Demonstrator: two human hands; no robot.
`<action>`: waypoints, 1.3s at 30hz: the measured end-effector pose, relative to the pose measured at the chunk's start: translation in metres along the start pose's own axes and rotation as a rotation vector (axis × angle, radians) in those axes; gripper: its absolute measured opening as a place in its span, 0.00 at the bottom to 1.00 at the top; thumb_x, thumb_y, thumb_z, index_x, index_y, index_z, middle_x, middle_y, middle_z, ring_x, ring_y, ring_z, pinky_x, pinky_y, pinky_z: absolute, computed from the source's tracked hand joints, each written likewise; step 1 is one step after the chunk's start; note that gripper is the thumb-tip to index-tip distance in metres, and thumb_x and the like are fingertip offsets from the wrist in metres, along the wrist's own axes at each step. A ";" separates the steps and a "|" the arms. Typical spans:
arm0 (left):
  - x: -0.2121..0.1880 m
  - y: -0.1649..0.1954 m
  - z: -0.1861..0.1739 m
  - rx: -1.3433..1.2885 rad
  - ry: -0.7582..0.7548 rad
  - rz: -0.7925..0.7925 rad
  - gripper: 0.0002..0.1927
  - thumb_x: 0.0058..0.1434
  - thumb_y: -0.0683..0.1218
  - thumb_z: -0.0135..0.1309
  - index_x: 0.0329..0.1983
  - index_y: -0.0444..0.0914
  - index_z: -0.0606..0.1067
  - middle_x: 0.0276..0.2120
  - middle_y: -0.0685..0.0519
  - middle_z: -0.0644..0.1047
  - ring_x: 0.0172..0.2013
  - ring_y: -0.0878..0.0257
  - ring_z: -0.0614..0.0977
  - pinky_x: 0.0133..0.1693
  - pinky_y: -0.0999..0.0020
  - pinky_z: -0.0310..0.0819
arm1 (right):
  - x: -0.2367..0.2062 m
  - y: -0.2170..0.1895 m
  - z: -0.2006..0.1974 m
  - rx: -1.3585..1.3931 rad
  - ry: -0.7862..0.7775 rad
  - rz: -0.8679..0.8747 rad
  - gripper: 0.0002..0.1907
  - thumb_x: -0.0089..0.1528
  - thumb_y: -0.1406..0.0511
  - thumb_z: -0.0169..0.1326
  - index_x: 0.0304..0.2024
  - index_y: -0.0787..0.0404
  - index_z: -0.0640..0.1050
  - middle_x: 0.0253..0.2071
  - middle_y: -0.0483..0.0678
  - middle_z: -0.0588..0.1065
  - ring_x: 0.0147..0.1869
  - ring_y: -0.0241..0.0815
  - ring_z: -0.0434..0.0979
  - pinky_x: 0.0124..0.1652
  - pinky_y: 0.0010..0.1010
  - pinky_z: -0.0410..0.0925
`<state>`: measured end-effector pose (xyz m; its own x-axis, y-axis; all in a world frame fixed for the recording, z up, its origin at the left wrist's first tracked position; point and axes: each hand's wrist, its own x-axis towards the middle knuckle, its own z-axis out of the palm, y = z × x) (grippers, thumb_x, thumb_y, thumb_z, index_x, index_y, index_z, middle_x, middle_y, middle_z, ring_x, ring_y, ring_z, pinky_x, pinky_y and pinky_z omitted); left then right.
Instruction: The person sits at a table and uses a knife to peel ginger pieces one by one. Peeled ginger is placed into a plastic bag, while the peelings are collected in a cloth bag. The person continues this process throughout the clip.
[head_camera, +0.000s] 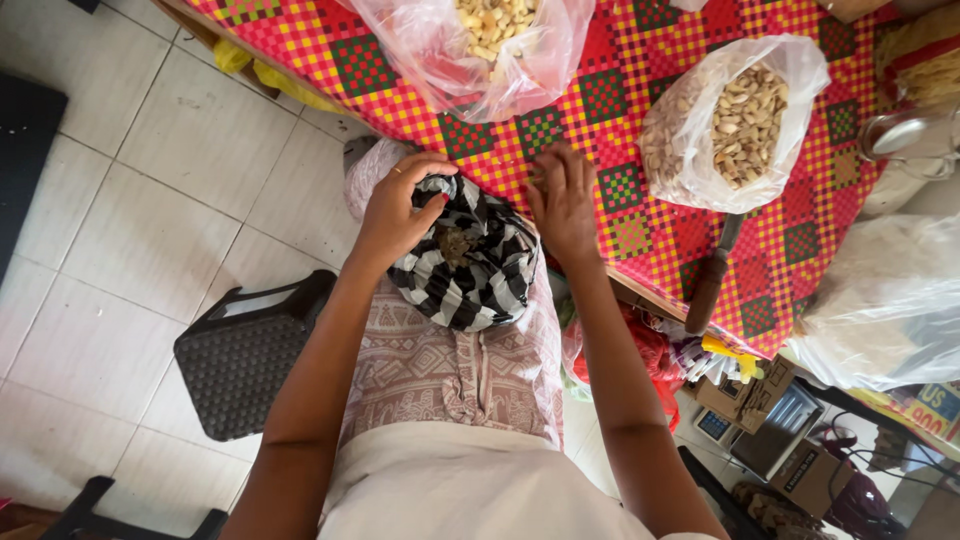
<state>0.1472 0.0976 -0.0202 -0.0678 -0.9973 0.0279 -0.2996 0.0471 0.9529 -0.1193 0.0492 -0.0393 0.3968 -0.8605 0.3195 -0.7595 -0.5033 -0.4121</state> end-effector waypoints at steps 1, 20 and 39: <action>0.000 0.000 0.000 0.001 0.008 0.007 0.19 0.60 0.37 0.58 0.55 0.39 0.77 0.59 0.48 0.76 0.60 0.52 0.77 0.59 0.59 0.70 | -0.001 0.000 -0.001 -0.019 -0.008 0.012 0.15 0.66 0.66 0.58 0.53 0.63 0.73 0.58 0.57 0.68 0.62 0.61 0.64 0.58 0.50 0.63; -0.004 -0.001 0.000 0.000 0.014 0.023 0.20 0.59 0.36 0.58 0.55 0.38 0.77 0.56 0.47 0.77 0.59 0.52 0.79 0.60 0.60 0.70 | -0.010 -0.006 0.004 0.157 -0.017 0.188 0.10 0.73 0.66 0.52 0.37 0.62 0.76 0.28 0.48 0.75 0.25 0.39 0.75 0.23 0.32 0.67; -0.060 0.072 -0.012 0.132 -0.247 -0.099 0.28 0.48 0.26 0.51 0.46 0.44 0.81 0.67 0.50 0.69 0.66 0.48 0.71 0.56 0.59 0.71 | -0.070 -0.117 -0.081 -0.020 -0.635 0.355 0.42 0.48 0.64 0.72 0.63 0.50 0.69 0.66 0.56 0.61 0.72 0.64 0.57 0.57 0.60 0.65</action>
<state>0.1414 0.1601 0.0503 -0.2572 -0.9542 -0.1531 -0.4364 -0.0267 0.8994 -0.0998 0.1745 0.0558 0.3431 -0.8546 -0.3899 -0.9049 -0.1894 -0.3812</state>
